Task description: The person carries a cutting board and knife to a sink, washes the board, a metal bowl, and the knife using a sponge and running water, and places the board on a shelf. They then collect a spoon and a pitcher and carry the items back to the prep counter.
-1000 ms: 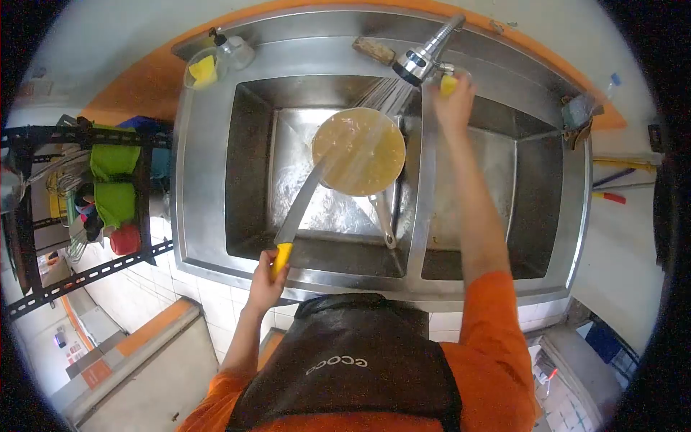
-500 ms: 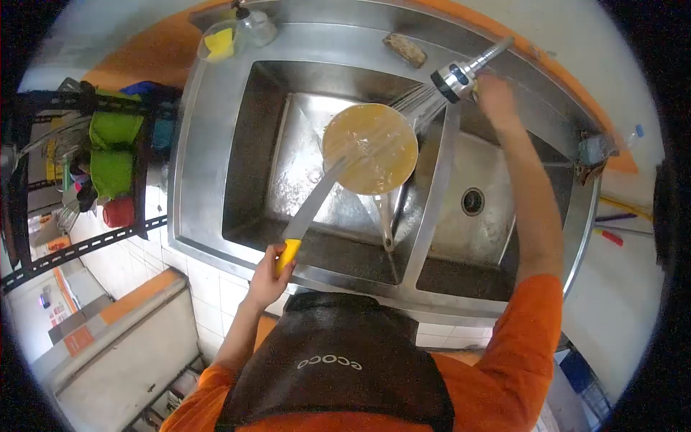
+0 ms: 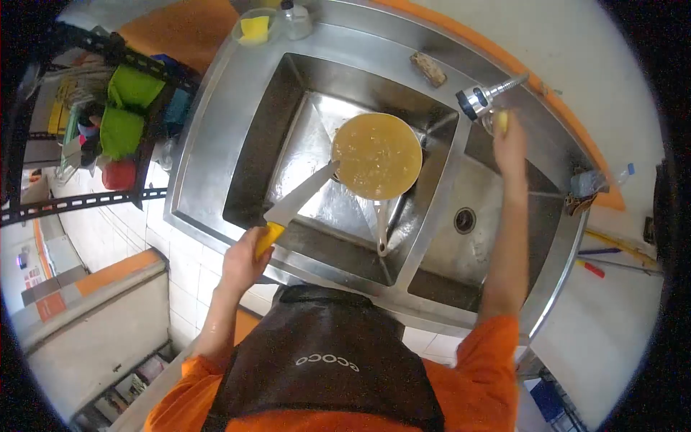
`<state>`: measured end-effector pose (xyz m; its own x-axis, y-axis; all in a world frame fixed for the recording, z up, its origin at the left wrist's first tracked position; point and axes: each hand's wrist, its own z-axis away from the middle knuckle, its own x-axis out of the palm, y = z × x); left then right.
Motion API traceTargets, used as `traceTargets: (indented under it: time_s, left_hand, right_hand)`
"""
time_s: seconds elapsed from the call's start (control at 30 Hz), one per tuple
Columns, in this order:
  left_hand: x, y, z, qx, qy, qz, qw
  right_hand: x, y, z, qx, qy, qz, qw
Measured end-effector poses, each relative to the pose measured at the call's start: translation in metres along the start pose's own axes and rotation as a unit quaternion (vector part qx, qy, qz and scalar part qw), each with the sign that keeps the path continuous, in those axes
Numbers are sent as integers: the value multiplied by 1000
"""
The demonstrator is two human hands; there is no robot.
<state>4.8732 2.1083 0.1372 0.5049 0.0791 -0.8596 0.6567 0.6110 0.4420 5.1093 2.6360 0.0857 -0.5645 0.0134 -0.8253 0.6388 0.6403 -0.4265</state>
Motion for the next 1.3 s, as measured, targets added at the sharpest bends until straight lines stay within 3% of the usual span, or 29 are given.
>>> traceTargets:
  time_s: [0.07,0.2,0.27,0.47,0.57,0.63,0.73,0.8,0.83,0.87,0.93,1.0,1.1,1.17,1.2,1.27,1.3]
  left_hand:
    - [-6,-2,2,-4,-11,2,1000]
    - [-27,2,6,12,-16,-8,1000]
    - [-37,2,10,30,-8,-20,999]
    - [-67,1,25,17,-6,-56,998]
    - [-53,-24,29,-8,-14,-64,998]
    - [-55,-31,37,-25,-16,-59,998]
    - [-53,-34,60,-57,4,-11,998]
    - [-58,-30,73,-84,17,29,996]
    - [-59,-29,79,-86,15,30,996]
    - [-60,-27,84,-89,13,30,995]
    - [-61,-26,95,-88,18,40,995]
    - [-58,-29,105,-78,34,61,995]
    - [-53,-37,116,-64,58,98,992]
    - [-46,-48,123,-56,87,127,987]
    - [-48,-52,126,-64,78,148,984]
    - [-54,-63,133,-79,60,193,976]
    - [-53,-73,138,-65,79,209,973]
  right_hand:
    - [-4,-41,48,92,-54,-130,986]
    - [48,-98,150,110,-103,-184,971]
    - [56,-136,176,172,-196,-215,941]
    - [110,-168,232,105,-171,-236,951]
    - [193,-112,289,69,-281,-142,947]
    - [216,-106,290,110,-373,-124,913]
    - [217,-113,239,282,-344,-224,867]
    - [190,-148,167,390,-241,-355,815]
    - [224,-114,137,318,-216,-357,851]
    - [206,-115,93,286,-281,-510,761]
    - [188,-135,29,296,-152,-755,566]
    - [130,-177,-10,376,-97,-711,586]
    - [147,-174,-12,359,-74,-674,642]
    - [159,-172,18,282,-185,-654,677]
    - [159,-179,42,271,-209,-684,645]
    - [190,-144,99,273,-292,-520,755]
    - [194,-136,130,123,-373,-286,874]
